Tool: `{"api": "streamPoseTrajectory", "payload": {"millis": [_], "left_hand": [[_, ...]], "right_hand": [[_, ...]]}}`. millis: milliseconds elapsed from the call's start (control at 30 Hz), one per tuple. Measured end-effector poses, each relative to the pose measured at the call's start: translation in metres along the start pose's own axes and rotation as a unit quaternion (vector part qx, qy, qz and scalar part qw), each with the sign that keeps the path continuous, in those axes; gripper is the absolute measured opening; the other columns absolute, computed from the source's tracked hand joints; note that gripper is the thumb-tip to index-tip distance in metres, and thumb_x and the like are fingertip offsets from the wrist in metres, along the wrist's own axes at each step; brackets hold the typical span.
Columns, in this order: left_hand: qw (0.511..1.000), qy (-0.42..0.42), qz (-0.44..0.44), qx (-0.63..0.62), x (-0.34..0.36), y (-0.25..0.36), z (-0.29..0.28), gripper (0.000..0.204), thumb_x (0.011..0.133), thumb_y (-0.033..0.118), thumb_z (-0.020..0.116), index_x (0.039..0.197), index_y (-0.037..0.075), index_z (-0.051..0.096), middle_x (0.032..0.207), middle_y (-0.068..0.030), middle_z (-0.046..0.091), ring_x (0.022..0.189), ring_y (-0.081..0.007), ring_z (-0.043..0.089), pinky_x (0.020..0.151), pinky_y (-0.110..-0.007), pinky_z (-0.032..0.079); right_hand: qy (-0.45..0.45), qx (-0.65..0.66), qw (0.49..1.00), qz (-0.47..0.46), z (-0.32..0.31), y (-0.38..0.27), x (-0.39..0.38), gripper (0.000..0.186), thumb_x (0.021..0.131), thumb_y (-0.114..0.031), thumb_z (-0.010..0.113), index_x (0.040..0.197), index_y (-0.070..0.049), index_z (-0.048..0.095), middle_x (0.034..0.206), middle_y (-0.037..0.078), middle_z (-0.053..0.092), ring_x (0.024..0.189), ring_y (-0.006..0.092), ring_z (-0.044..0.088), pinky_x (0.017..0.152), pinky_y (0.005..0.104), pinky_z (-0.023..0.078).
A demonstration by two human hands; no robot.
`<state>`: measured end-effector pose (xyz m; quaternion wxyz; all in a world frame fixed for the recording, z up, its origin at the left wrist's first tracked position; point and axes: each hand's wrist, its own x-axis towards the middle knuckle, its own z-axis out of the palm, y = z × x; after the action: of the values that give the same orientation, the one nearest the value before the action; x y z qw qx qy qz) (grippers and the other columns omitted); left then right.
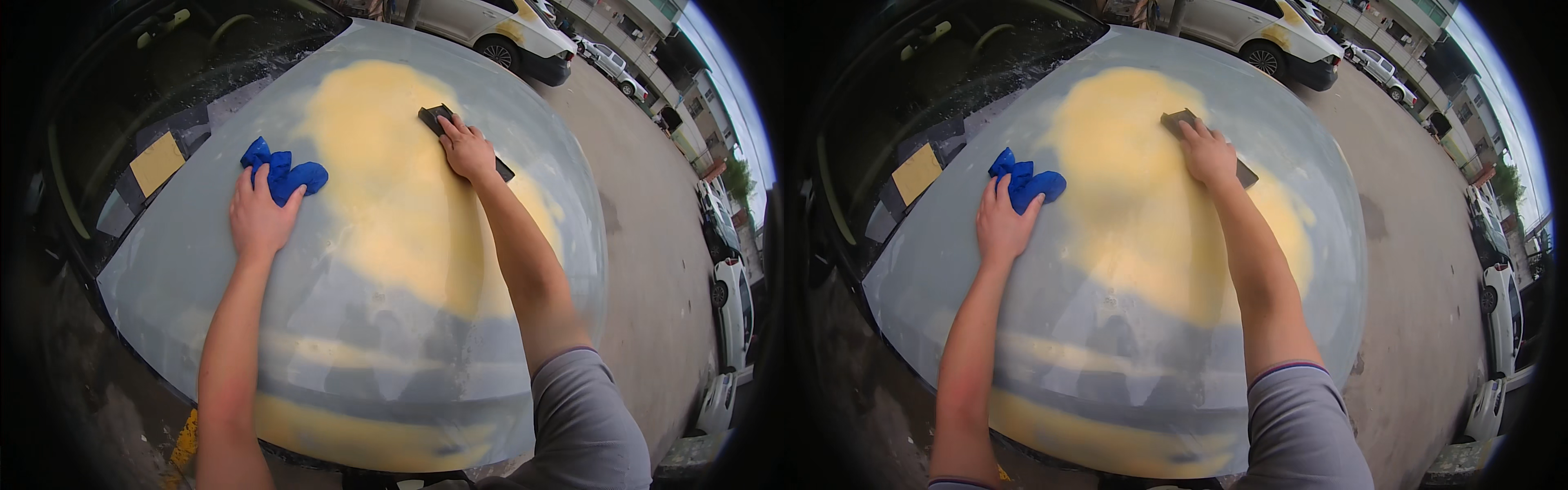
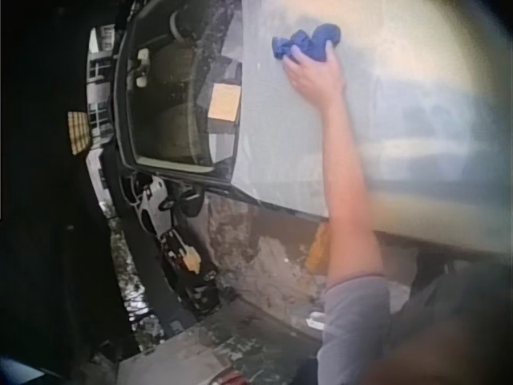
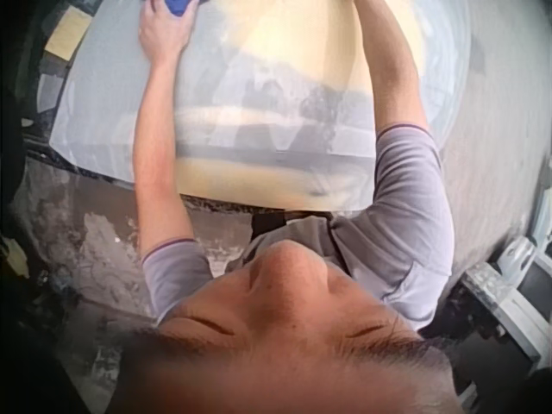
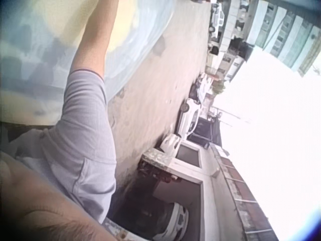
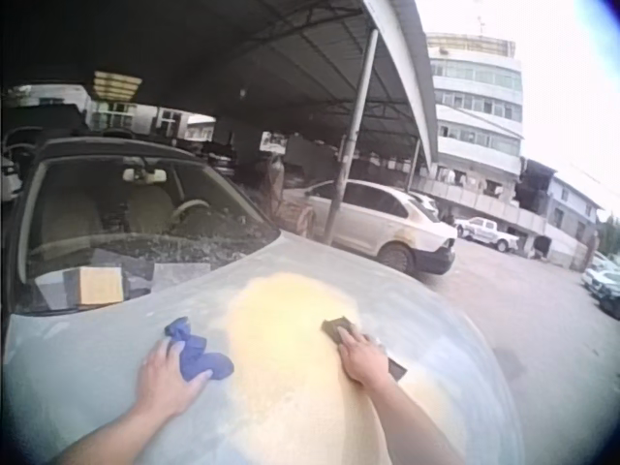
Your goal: The person sands a car hood with a sanding block while holding a blue cloth in the other hand. The person repeatedly wipes the hood with the cloth and continues sanding across the surface.
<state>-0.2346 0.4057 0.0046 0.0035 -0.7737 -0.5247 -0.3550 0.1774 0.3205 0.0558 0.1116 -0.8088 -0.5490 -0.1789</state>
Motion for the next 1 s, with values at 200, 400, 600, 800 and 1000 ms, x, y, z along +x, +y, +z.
{"api": "streamPoseTrajectory", "payload": {"millis": [200,400,600,800,1000], "left_hand": [[0.998,0.005,-0.017,0.056,-0.014,-0.058,-0.020,0.082,0.094,0.058,0.084,0.153,0.007,0.061,0.158,-0.0284,0.058,0.146,-0.0445,0.058,0.121,-0.054,0.048],[0.998,0.000,-0.024,0.052,-0.009,-0.045,-0.019,0.081,0.094,0.060,0.083,0.153,0.007,0.061,0.158,-0.0276,0.058,0.147,-0.0440,0.057,0.122,-0.054,0.047],[1.000,-0.010,-0.012,0.023,-0.004,-0.017,-0.005,0.082,0.095,0.060,0.082,0.154,0.009,0.060,0.159,-0.0269,0.057,0.147,-0.0438,0.057,0.122,-0.054,0.048],[0.998,0.004,-0.036,0.054,-0.013,-0.051,-0.012,0.082,0.094,0.060,0.082,0.155,0.009,0.060,0.159,-0.0268,0.057,0.147,-0.0436,0.057,0.120,-0.053,0.049],[1.000,-0.001,-0.005,0.026,-0.004,-0.022,-0.008,0.081,0.095,0.060,0.083,0.155,0.010,0.060,0.158,-0.0268,0.058,0.147,-0.0435,0.057,0.120,-0.054,0.049]], "right_hand": [[-0.054,0.091,0.986,-0.127,-0.057,-0.112,-0.204,0.050,0.109,-0.032,0.069,0.159,-0.028,0.064,0.171,0.003,0.056,0.143,0.0313,0.058,0.109,0.0476,0.052],[0.010,0.150,0.977,-0.153,-0.028,-0.077,-0.139,0.046,0.103,-0.027,0.073,0.149,-0.024,0.072,0.163,0.006,0.063,0.131,0.0360,0.067,0.103,0.0495,0.056],[0.010,0.069,0.997,0.021,0.002,-0.047,-0.033,0.044,0.110,-0.040,0.064,0.150,-0.024,0.074,0.161,0.010,0.066,0.119,0.0381,0.075,0.101,0.0494,0.062],[0.028,0.164,0.966,-0.197,-0.067,-0.107,-0.231,0.044,0.092,-0.026,0.087,0.135,-0.014,0.083,0.150,0.018,0.074,0.116,0.0361,0.074,0.103,0.0447,0.061],[0.036,0.103,0.993,-0.034,0.002,-0.039,-0.018,0.045,0.105,-0.040,0.069,0.142,-0.017,0.080,0.148,0.015,0.073,0.097,0.0466,0.070,0.103,0.0477,0.058]]}}
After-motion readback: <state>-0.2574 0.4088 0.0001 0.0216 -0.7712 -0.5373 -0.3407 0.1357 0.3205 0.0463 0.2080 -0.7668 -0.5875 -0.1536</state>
